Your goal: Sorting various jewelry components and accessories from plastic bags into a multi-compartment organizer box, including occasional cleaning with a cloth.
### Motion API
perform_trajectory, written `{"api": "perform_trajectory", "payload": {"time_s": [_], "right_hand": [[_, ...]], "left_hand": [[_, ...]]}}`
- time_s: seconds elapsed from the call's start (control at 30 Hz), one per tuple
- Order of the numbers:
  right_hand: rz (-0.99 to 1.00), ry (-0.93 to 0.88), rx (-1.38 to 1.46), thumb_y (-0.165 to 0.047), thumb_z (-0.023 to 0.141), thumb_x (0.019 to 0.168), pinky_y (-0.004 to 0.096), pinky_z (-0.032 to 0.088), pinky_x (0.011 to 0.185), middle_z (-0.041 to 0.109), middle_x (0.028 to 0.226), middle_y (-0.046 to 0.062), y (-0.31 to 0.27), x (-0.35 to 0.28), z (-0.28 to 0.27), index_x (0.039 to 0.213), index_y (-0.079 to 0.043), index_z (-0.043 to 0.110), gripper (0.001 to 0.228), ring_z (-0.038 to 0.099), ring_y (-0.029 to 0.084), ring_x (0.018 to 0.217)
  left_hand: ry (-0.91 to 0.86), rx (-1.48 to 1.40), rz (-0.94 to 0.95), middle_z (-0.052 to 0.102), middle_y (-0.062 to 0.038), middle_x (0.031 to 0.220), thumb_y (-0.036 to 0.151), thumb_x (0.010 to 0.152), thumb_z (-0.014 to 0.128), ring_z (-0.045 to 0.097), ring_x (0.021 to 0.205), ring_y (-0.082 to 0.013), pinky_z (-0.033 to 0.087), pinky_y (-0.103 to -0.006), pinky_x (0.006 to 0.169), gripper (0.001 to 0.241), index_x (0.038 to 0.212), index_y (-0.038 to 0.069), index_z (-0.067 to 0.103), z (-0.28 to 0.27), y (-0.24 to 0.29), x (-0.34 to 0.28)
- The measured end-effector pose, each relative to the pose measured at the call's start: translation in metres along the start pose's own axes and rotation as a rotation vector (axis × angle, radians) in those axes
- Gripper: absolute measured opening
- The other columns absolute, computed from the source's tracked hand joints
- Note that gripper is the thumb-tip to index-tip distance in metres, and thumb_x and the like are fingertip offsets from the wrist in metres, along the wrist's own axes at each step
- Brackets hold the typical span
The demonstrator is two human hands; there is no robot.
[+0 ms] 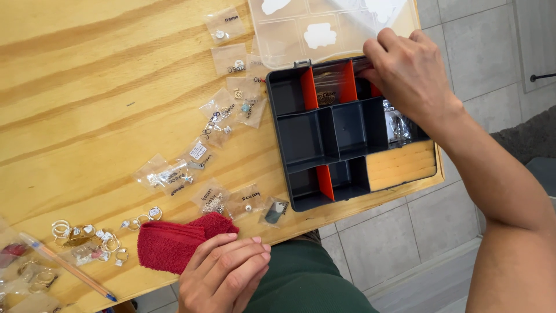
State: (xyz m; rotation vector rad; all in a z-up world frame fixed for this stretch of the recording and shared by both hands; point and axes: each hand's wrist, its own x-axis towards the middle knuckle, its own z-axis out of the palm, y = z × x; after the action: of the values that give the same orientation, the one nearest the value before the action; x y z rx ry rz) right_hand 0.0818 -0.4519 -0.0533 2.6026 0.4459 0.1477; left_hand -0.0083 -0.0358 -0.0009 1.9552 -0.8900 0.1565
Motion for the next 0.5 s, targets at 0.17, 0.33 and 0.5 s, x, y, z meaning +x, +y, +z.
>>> {"api": "perform_trajectory", "payload": {"time_s": [0.17, 0.33, 0.5], "right_hand": [[0.001, -0.011, -0.066, -0.058, 0.083, 0.092, 0.025, 0.052, 0.070, 0.068, 0.100, -0.004, 0.010, 0.001, -0.002, 0.109, -0.018, 0.061, 0.049, 0.067, 0.010, 0.080], [0.019, -0.035, -0.052, -0.053, 0.086, 0.089, 0.026, 0.049, 0.067, 0.063, 0.092, -0.005, 0.020, -0.005, 0.003, 0.100, -0.019, 0.060, 0.045, 0.062, 0.011, 0.074], [0.156, -0.051, 0.141, -0.066, 0.085, 0.091, 0.033, 0.053, 0.075, 0.071, 0.106, -0.004, 0.025, -0.028, 0.006, 0.103, -0.025, 0.068, 0.046, 0.072, 0.021, 0.090]], "left_hand": [[0.058, 0.041, 0.018, 0.079, 0.001, 0.093, 0.014, 0.093, 0.069, 0.080, 0.090, -0.0121, 0.059, -0.0311, 0.089, 0.003, 0.094, 0.012, 0.071, -0.001, -0.004, -0.006], [0.077, 0.105, 0.033, 0.079, -0.003, 0.096, 0.014, 0.094, 0.067, 0.080, 0.091, -0.0155, 0.059, -0.0319, 0.089, 0.007, 0.096, 0.010, 0.072, -0.012, -0.020, -0.015], [-0.077, 0.387, -0.224, 0.071, -0.007, 0.111, 0.026, 0.096, 0.072, 0.066, 0.093, -0.0264, 0.052, -0.0406, 0.091, 0.025, 0.114, 0.009, 0.070, -0.042, -0.043, -0.047]]}}
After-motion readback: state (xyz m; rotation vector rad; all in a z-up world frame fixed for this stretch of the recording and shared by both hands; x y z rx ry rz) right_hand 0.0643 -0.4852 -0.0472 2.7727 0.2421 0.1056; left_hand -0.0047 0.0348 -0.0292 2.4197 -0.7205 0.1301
